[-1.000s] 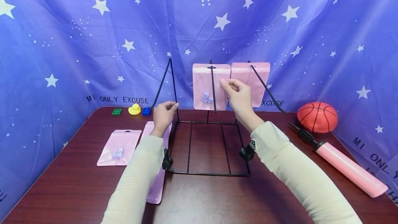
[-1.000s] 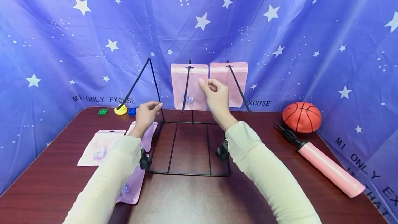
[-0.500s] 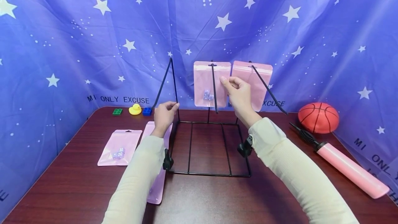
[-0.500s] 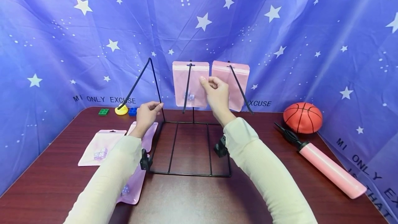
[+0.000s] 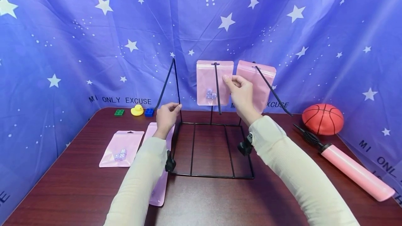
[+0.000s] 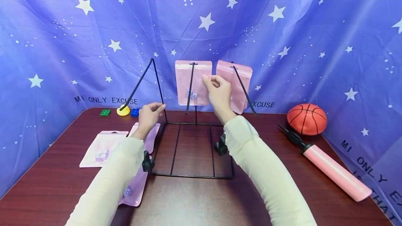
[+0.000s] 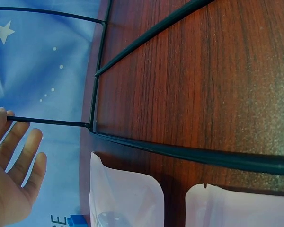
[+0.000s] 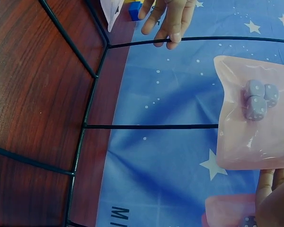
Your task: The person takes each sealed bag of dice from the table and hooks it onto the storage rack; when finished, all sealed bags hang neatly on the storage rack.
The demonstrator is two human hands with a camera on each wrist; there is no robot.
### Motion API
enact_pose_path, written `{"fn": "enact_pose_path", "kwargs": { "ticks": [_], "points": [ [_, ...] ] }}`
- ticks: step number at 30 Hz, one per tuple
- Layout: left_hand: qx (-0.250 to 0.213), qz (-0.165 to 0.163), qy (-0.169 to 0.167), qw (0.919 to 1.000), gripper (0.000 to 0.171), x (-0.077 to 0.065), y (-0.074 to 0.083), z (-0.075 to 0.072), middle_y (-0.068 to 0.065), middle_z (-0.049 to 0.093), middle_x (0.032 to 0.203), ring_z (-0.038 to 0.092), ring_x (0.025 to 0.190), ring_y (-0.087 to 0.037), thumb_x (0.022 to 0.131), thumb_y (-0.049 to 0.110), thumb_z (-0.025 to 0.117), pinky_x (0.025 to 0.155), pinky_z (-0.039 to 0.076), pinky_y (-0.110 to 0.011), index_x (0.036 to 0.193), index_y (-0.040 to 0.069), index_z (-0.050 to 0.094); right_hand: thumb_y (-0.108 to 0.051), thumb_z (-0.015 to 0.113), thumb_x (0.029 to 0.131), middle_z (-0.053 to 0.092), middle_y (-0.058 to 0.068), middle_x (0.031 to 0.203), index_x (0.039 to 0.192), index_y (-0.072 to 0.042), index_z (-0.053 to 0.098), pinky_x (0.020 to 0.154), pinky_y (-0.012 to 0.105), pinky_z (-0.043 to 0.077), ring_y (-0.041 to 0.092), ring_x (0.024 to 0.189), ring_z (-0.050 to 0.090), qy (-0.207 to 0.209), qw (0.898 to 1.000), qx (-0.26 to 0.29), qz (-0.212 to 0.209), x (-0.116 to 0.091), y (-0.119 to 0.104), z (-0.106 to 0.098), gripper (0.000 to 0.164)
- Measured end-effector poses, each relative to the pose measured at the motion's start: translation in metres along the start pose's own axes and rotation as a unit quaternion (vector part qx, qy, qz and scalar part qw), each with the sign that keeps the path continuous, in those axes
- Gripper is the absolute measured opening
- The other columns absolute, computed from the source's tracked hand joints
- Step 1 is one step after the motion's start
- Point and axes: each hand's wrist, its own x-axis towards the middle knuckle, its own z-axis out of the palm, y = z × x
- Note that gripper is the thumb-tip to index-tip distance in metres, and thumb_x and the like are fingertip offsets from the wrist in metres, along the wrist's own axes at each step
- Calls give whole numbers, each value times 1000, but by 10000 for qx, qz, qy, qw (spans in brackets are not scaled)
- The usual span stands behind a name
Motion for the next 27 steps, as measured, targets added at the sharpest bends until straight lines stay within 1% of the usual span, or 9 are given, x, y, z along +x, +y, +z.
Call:
{"fn": "enact_pose_path", "kwargs": {
  "ticks": [5,9,13,15,18,21,27],
  "points": [
    [-6,-5,3,10000,28,-1,1,-1,-12,77,105,67,102,-30,100,29,67,95,46,-46,116,9,77,-22,72,97,60,-12,62,101,4,71,49,16,31,0,52,39,33,10000,-37,24,0,-1,1,26],
    [2,-57,-21,10000,29,-2,3,-1,-11,77,105,67,101,-29,100,31,66,95,46,-46,116,10,77,-22,72,97,60,-13,63,102,3,71,49,17,30,0,52,40,20,9999,-128,34,-2,-2,1,26],
    [28,-86,-48,9999,30,-2,4,-1,-10,77,105,67,102,-28,100,33,66,95,46,-45,117,11,77,-22,71,97,62,-12,67,103,4,71,51,18,32,2,57,43,-58,9997,-246,-3,-5,-3,-1,27],
    [39,-83,-51,9999,30,-2,4,-2,-10,77,106,67,104,-28,100,33,66,95,46,-45,117,11,77,-23,71,98,64,-8,72,104,4,70,56,18,36,3,63,48,-106,9994,-334,-27,-6,-3,-2,28],
    [40,-64,-31,10000,30,-2,4,-2,-11,77,107,67,105,-29,100,32,66,95,46,-46,117,10,77,-24,70,98,70,2,85,108,5,70,66,20,41,5,74,54,-185,9986,-502,-27,-6,-2,-4,30],
    [43,-42,-27,10000,30,-2,4,-2,-11,76,107,67,105,-29,100,32,66,95,46,-46,117,10,77,-25,69,99,70,12,97,112,5,69,75,22,45,7,83,58,-254,9979,-598,-1,-8,-2,-6,33],
    [42,-54,-50,10000,30,-2,4,-2,-11,76,108,67,106,-29,100,32,66,96,46,-45,117,10,77,-22,69,99,66,11,105,119,5,65,88,24,47,11,94,57,-430,9972,-609,80,-12,1,-9,34]
  ]
}}
